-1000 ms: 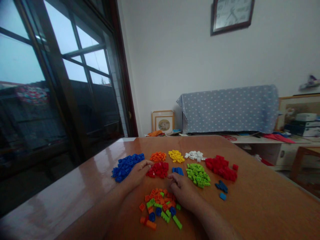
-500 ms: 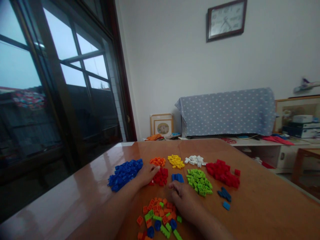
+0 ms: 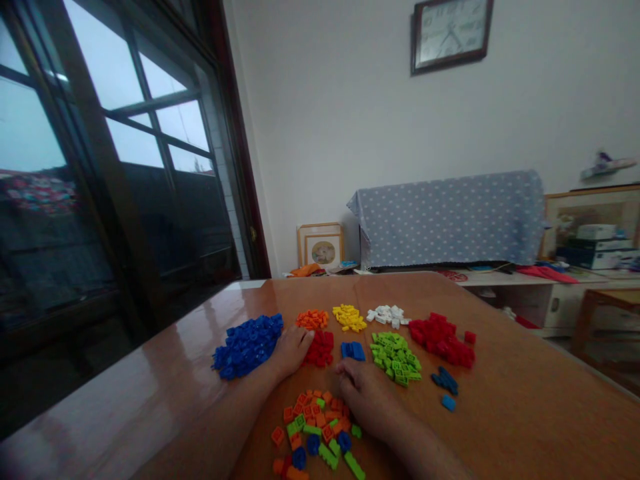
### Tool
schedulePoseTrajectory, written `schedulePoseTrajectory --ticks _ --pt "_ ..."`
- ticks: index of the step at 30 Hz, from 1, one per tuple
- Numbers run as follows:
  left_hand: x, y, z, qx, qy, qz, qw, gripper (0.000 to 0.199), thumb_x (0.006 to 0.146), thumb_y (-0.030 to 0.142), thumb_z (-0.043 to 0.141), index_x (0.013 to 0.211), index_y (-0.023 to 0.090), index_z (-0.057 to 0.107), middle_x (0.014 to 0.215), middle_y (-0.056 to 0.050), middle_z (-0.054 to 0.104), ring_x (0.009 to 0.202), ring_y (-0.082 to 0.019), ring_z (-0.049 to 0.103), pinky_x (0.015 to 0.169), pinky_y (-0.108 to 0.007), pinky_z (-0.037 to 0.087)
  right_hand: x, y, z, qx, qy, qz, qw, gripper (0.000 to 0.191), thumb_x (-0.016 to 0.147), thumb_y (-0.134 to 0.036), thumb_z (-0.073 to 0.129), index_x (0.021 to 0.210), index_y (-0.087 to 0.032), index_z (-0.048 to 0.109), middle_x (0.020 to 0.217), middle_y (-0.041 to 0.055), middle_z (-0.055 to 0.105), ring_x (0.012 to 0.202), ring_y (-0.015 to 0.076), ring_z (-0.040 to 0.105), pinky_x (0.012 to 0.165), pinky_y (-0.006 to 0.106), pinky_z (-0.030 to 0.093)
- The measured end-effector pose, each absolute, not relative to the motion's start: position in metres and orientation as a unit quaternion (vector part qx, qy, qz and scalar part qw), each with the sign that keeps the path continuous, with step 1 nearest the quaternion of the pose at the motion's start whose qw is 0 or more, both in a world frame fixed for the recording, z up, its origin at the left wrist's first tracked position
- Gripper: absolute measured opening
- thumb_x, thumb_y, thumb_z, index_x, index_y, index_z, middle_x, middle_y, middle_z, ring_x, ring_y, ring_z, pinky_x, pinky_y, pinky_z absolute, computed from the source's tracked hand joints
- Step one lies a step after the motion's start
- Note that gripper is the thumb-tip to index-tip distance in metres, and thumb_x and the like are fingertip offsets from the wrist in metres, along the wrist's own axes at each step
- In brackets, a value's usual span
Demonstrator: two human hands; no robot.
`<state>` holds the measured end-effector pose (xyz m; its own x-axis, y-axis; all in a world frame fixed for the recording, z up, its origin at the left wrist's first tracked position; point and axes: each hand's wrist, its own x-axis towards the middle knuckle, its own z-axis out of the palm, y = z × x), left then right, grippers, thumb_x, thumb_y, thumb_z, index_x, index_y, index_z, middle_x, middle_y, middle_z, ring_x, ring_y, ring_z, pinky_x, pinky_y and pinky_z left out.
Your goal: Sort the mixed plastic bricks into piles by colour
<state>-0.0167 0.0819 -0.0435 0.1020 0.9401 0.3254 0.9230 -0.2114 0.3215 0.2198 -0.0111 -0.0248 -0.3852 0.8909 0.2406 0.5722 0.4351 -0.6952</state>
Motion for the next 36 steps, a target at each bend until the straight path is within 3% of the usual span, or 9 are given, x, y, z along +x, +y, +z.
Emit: schedulePoseTrajectory --ticks 6,11,19,24,36 --pt "-0.019 0.080 -0.033 0.753 0.608 0.251 0.033 0.057 0.094 0.064 0.030 0.105 0.022 0.066 0.112 -0.010 0.063 0.107 -0.026 0.056 0.092 -0.040 0.041 0.220 -0.009 -0.029 -0.464 -0.789 0.261 0.306 0.023 0.088 -0.023 0.044 0.094 -0.021 0.066 0.076 -0.0011 0.066 0.070 0.0148 0.058 0.060 0.024 0.034" --pt "-0.016 0.091 -0.017 0.804 0.549 0.217 0.068 0.056 0.094 0.064 0.033 0.114 0.024 0.066 0.116 -0.008 0.065 0.111 -0.024 0.056 0.098 -0.038 0.040 0.221 -0.009 -0.026 -0.464 -0.791 0.261 0.304 0.023 0.088 -0.024 0.045 0.092 -0.021 0.067 0.077 -0.0007 0.067 0.071 0.0155 0.059 0.060 0.024 0.035" --pt "-0.003 0.096 -0.017 0.852 0.493 0.149 0.095 0.065 0.085 0.072 0.045 0.134 0.031 0.057 0.137 -0.009 0.055 0.126 -0.032 0.047 0.106 -0.047 0.034 0.219 -0.012 -0.023 -0.463 -0.792 0.265 0.297 0.023 0.088 -0.024 0.044 0.089 -0.022 0.067 0.078 -0.0013 0.068 0.072 0.0149 0.060 0.061 0.023 0.036" --pt "0.001 0.096 -0.020 0.853 0.503 0.123 0.067 0.066 0.080 0.073 0.050 0.132 0.032 0.059 0.136 -0.010 0.054 0.125 -0.035 0.047 0.105 -0.050 0.034 0.218 -0.015 -0.021 -0.462 -0.793 0.264 0.298 0.023 0.090 -0.026 0.044 0.088 -0.022 0.066 0.077 -0.0009 0.068 0.072 0.0149 0.060 0.062 0.023 0.035" --pt "0.003 0.081 -0.022 0.858 0.490 0.146 0.043 0.056 0.084 0.066 0.050 0.122 0.027 0.062 0.127 -0.010 0.058 0.117 -0.032 0.051 0.101 -0.046 0.037 0.220 -0.012 -0.022 -0.458 -0.798 0.262 0.291 0.022 0.088 -0.024 0.046 0.089 -0.023 0.067 0.082 -0.0010 0.070 0.078 0.0163 0.062 0.065 0.024 0.037"
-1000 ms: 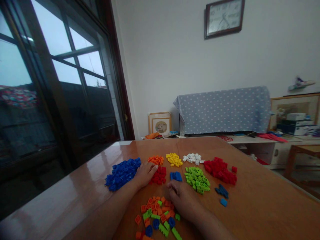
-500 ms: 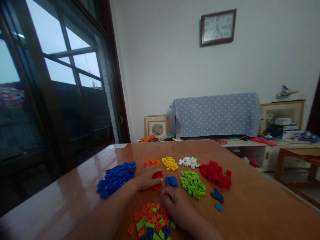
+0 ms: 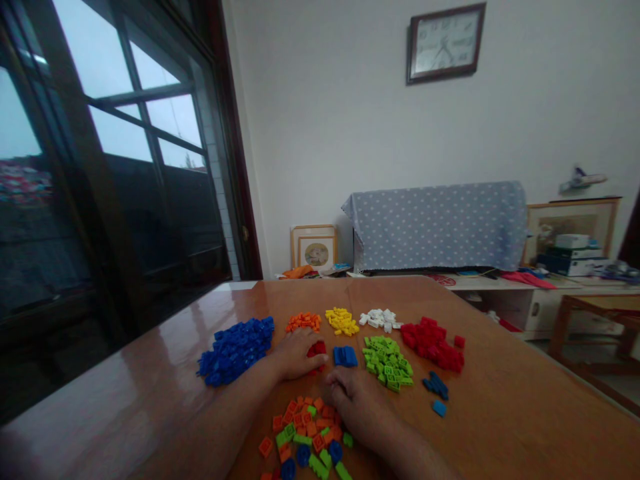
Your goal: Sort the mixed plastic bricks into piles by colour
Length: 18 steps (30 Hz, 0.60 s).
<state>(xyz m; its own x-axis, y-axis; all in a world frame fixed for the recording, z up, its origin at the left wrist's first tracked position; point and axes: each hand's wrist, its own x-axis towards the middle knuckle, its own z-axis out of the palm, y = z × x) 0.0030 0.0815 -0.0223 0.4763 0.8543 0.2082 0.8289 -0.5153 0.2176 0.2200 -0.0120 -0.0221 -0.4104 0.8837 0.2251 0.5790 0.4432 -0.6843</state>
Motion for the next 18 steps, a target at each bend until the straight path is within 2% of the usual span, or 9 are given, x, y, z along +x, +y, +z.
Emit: schedulePoseTrajectory --ticks 12,18 --pt "0.003 0.063 -0.020 0.868 0.471 0.154 0.025 0.046 0.087 0.060 0.050 0.114 0.026 0.063 0.119 -0.009 0.060 0.111 -0.030 0.053 0.098 -0.042 0.039 0.220 -0.014 -0.022 -0.453 -0.796 0.268 0.298 0.022 0.088 -0.024 0.045 0.088 -0.023 0.067 0.080 -0.0014 0.069 0.075 0.0154 0.061 0.063 0.023 0.036" --pt "0.002 0.060 -0.018 0.869 0.471 0.153 0.018 0.048 0.087 0.062 0.049 0.113 0.025 0.063 0.121 -0.010 0.059 0.111 -0.030 0.053 0.096 -0.043 0.041 0.220 -0.013 -0.022 -0.456 -0.797 0.262 0.296 0.020 0.086 -0.023 0.047 0.087 -0.023 0.066 0.079 -0.0015 0.068 0.073 0.0152 0.060 0.063 0.023 0.036"
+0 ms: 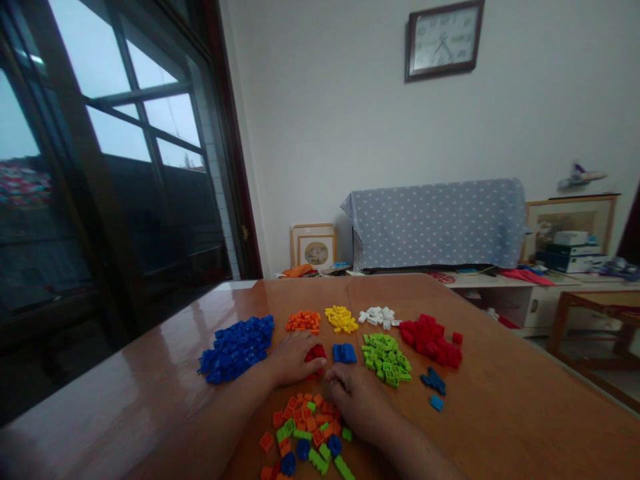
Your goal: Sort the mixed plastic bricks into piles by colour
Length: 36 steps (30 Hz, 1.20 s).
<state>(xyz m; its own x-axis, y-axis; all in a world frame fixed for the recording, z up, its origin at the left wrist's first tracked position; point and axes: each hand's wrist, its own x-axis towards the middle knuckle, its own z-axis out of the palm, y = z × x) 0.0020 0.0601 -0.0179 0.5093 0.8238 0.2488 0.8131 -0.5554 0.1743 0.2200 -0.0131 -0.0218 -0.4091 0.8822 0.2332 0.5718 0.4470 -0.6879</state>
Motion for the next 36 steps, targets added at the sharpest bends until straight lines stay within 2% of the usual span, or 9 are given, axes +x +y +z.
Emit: schedulePoseTrajectory --ticks 3,8,16,20,24,27,31,33,36 --pt "0.002 0.062 -0.018 0.869 0.472 0.149 0.020 0.053 0.087 0.066 0.047 0.116 0.025 0.064 0.123 -0.010 0.059 0.113 -0.031 0.052 0.098 -0.044 0.040 0.220 -0.013 -0.023 -0.449 -0.799 0.264 0.300 0.020 0.088 -0.024 0.046 0.085 -0.022 0.065 0.078 -0.0017 0.068 0.072 0.0149 0.060 0.062 0.023 0.036" --pt "0.005 0.066 -0.013 0.869 0.479 0.126 0.015 0.062 0.091 0.070 0.032 0.117 0.026 0.066 0.119 -0.009 0.063 0.111 -0.029 0.055 0.096 -0.043 0.040 0.221 -0.012 -0.027 -0.448 -0.794 0.271 0.310 0.020 0.090 -0.026 0.045 0.085 -0.022 0.064 0.078 -0.0020 0.067 0.073 0.0148 0.060 0.062 0.023 0.035" --pt "0.007 0.069 -0.004 0.872 0.471 0.129 0.015 0.062 0.096 0.063 0.027 0.089 0.022 0.072 0.099 -0.008 0.070 0.099 -0.024 0.059 0.092 -0.036 0.041 0.222 -0.012 -0.024 -0.448 -0.796 0.266 0.308 0.022 0.088 -0.022 0.044 0.087 -0.023 0.066 0.076 -0.0024 0.067 0.071 0.0144 0.060 0.061 0.023 0.035" --pt "0.002 0.072 0.000 0.857 0.471 0.194 0.082 0.058 0.098 0.058 0.027 0.092 0.020 0.071 0.101 -0.008 0.071 0.100 -0.022 0.061 0.094 -0.032 0.043 0.224 -0.011 -0.022 -0.456 -0.795 0.256 0.307 0.022 0.087 -0.022 0.044 0.088 -0.023 0.066 0.077 -0.0023 0.067 0.072 0.0151 0.061 0.062 0.024 0.036" --pt "-0.016 0.075 0.011 0.790 0.508 0.307 0.150 0.060 0.100 0.051 0.020 0.103 0.017 0.069 0.112 -0.009 0.070 0.108 -0.021 0.061 0.097 -0.030 0.044 0.227 -0.009 -0.024 -0.466 -0.789 0.259 0.306 0.024 0.086 -0.022 0.045 0.094 -0.023 0.067 0.082 -0.0014 0.069 0.078 0.0165 0.063 0.066 0.025 0.038" --pt "-0.039 0.073 0.022 0.774 0.555 0.280 0.118 0.054 0.101 0.045 0.023 0.098 0.015 0.067 0.104 -0.008 0.071 0.097 -0.020 0.062 0.088 -0.028 0.046 0.227 -0.008 -0.025 -0.465 -0.788 0.265 0.303 0.024 0.087 -0.023 0.044 0.095 -0.023 0.067 0.080 -0.0011 0.069 0.076 0.0167 0.062 0.065 0.025 0.039" --pt "-0.066 0.065 0.027 0.768 0.601 0.207 0.086 0.030 0.094 0.026 0.039 0.084 0.016 0.066 0.083 -0.005 0.069 0.081 -0.017 0.060 0.076 -0.024 0.044 0.225 -0.008 -0.025 -0.455 -0.795 0.267 0.298 0.024 0.088 -0.025 0.044 0.093 -0.022 0.067 0.079 -0.0009 0.068 0.074 0.0166 0.062 0.066 0.025 0.040" --pt "-0.073 0.059 0.026 0.766 0.614 0.177 0.077 0.024 0.088 0.018 0.043 0.082 0.016 0.066 0.080 -0.004 0.068 0.079 -0.016 0.059 0.074 -0.024 0.043 0.224 -0.008 -0.025 -0.458 -0.793 0.273 0.294 0.025 0.088 -0.024 0.043 0.094 -0.022 0.067 0.079 -0.0009 0.069 0.074 0.0165 0.062 0.065 0.025 0.040" --pt "-0.075 0.052 0.023 0.771 0.618 0.138 0.062 0.020 0.085 0.018 0.047 0.080 0.017 0.066 0.082 -0.006 0.067 0.081 -0.018 0.059 0.075 -0.026 0.042 0.225 -0.008 -0.025 -0.459 -0.791 0.279 0.293 0.025 0.088 -0.024 0.043 0.094 -0.021 0.067 0.079 -0.0005 0.069 0.074 0.0169 0.063 0.065 0.026 0.041"
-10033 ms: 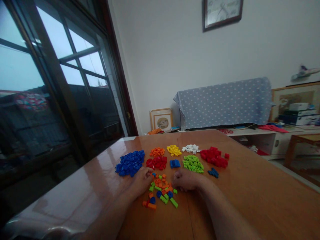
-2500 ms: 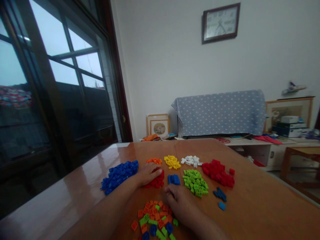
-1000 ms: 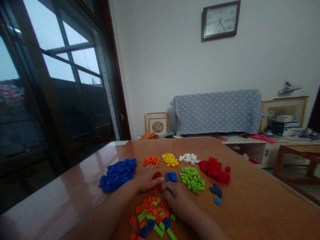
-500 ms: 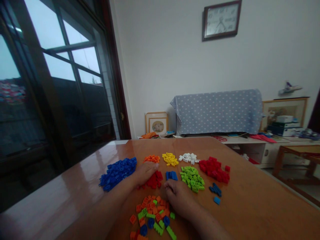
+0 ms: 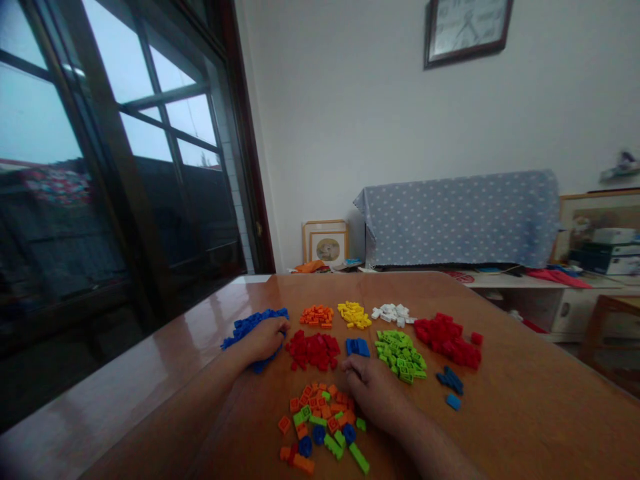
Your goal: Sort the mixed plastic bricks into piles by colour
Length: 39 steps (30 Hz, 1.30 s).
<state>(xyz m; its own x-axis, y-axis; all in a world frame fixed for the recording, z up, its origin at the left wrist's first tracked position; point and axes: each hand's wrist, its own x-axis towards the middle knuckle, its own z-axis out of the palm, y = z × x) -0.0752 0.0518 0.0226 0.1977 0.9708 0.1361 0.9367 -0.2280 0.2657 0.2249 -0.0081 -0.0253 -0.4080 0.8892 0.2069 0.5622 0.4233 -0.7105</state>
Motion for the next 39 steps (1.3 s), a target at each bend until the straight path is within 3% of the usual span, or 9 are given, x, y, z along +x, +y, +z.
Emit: schedulePoseTrajectory --ticks 5,8,13,22,28,39 --pt "-0.067 0.046 0.024 0.787 0.614 0.062 -0.011 0.025 0.089 0.031 0.048 0.101 0.021 0.067 0.100 -0.013 0.067 0.099 -0.028 0.058 0.089 -0.039 0.041 0.226 -0.007 -0.027 -0.458 -0.791 0.273 0.299 0.024 0.089 -0.025 0.044 0.092 -0.021 0.067 0.077 -0.0008 0.068 0.074 0.0172 0.063 0.067 0.026 0.041" --pt "-0.060 0.049 0.026 0.790 0.611 -0.014 -0.052 0.030 0.090 0.029 0.044 0.111 0.023 0.065 0.106 -0.015 0.066 0.104 -0.029 0.057 0.092 -0.044 0.040 0.226 -0.006 -0.027 -0.460 -0.791 0.272 0.298 0.024 0.089 -0.025 0.043 0.092 -0.022 0.067 0.075 -0.0011 0.067 0.072 0.0167 0.062 0.066 0.026 0.041" --pt "-0.052 0.056 0.026 0.796 0.604 -0.029 -0.041 0.032 0.085 0.027 0.050 0.112 0.023 0.066 0.108 -0.016 0.067 0.105 -0.031 0.059 0.093 -0.046 0.041 0.224 -0.009 -0.024 -0.459 -0.792 0.270 0.299 0.025 0.090 -0.027 0.042 0.092 -0.021 0.067 0.075 -0.0009 0.066 0.072 0.0164 0.061 0.064 0.025 0.040" --pt "-0.049 0.062 0.019 0.820 0.572 0.017 0.013 0.026 0.083 0.015 0.048 0.097 0.021 0.069 0.102 -0.012 0.072 0.093 -0.025 0.066 0.077 -0.031 0.047 0.224 -0.010 -0.022 -0.458 -0.791 0.274 0.300 0.026 0.089 -0.026 0.043 0.094 -0.021 0.068 0.076 -0.0007 0.067 0.072 0.0160 0.061 0.064 0.025 0.039" --pt "-0.051 0.063 0.013 0.818 0.571 0.058 0.039 0.026 0.081 0.012 0.048 0.089 0.017 0.071 0.094 -0.012 0.074 0.085 -0.025 0.067 0.073 -0.031 0.048 0.224 -0.010 -0.021 -0.454 -0.798 0.264 0.296 0.026 0.090 -0.026 0.043 0.094 -0.021 0.068 0.076 -0.0002 0.068 0.071 0.0164 0.060 0.064 0.025 0.039" --pt "-0.051 0.055 0.014 0.837 0.529 0.128 0.060 0.035 0.083 0.008 0.043 0.100 0.017 0.073 0.103 -0.008 0.074 0.098 -0.020 0.065 0.089 -0.028 0.047 0.224 -0.010 -0.021 -0.462 -0.798 0.261 0.287 0.026 0.088 -0.025 0.045 0.096 -0.021 0.069 0.079 0.0004 0.069 0.074 0.0171 0.061 0.064 0.026 0.038"
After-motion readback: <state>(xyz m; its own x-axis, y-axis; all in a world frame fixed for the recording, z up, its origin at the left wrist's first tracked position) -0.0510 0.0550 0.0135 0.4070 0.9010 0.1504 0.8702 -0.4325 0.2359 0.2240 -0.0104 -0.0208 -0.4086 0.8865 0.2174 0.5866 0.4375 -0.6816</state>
